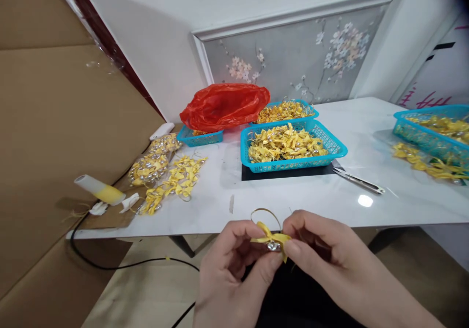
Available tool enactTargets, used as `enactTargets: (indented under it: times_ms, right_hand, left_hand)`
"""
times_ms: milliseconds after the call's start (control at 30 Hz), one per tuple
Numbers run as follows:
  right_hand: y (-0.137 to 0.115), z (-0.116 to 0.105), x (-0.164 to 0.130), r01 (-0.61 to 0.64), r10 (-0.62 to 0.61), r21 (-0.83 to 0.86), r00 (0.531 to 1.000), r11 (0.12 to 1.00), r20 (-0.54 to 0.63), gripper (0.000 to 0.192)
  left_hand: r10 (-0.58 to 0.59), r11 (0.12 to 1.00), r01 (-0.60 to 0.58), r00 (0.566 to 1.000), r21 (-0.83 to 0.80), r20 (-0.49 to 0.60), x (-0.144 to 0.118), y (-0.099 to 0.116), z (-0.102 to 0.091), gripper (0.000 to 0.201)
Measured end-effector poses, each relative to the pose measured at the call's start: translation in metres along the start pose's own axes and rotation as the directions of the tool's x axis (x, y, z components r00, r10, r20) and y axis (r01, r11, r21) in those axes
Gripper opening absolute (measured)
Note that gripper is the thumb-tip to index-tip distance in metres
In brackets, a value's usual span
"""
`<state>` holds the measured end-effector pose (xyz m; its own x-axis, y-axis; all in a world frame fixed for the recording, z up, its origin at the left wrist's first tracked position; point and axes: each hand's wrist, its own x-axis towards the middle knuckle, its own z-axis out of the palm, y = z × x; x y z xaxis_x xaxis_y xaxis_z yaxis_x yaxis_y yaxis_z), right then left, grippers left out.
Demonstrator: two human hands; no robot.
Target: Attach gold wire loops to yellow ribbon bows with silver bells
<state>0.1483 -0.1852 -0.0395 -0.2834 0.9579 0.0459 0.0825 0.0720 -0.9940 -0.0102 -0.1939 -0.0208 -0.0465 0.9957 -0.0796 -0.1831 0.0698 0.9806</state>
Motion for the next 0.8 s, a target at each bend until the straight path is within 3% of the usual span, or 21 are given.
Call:
enactTargets:
  times_ms: [233, 467, 633, 800]
  right_hand:
    - [-0.004, -0.002, 0.001, -0.004, 0.004, 0.034, 1.000, 0.999, 0.000, 0.032]
    - [-0.007, -0.003, 0.001, -0.033, 0.030, 0.028, 0.997, 0.999, 0.076, 0.032]
    - [-0.004, 0.001, 0.006, -0.054, 0.051, 0.166, 0.998, 0.985, 0.024, 0.038]
    - [0.000, 0.004, 0.008, -0.088, 0.087, 0.229, 0.996, 0.969, 0.015, 0.037]
  left_hand:
    - [-0.010, 0.999, 0.013, 0.996, -0.030, 0.093, -0.001, 0.006, -0.010, 0.036]
    - [0.017, 0.998, -0.028, 0.986, 0.064, 0.168, 0.011, 0.009, -0.018, 0.008]
    - [-0.073, 0.996, 0.083, 0.978, -0.042, 0.193, 0.013, 0.004, -0.015, 0.009]
    - [-0.115, 0.993, 0.110, 0.974, 0.038, 0.196, 0.015, 0.005, -0.015, 0.009]
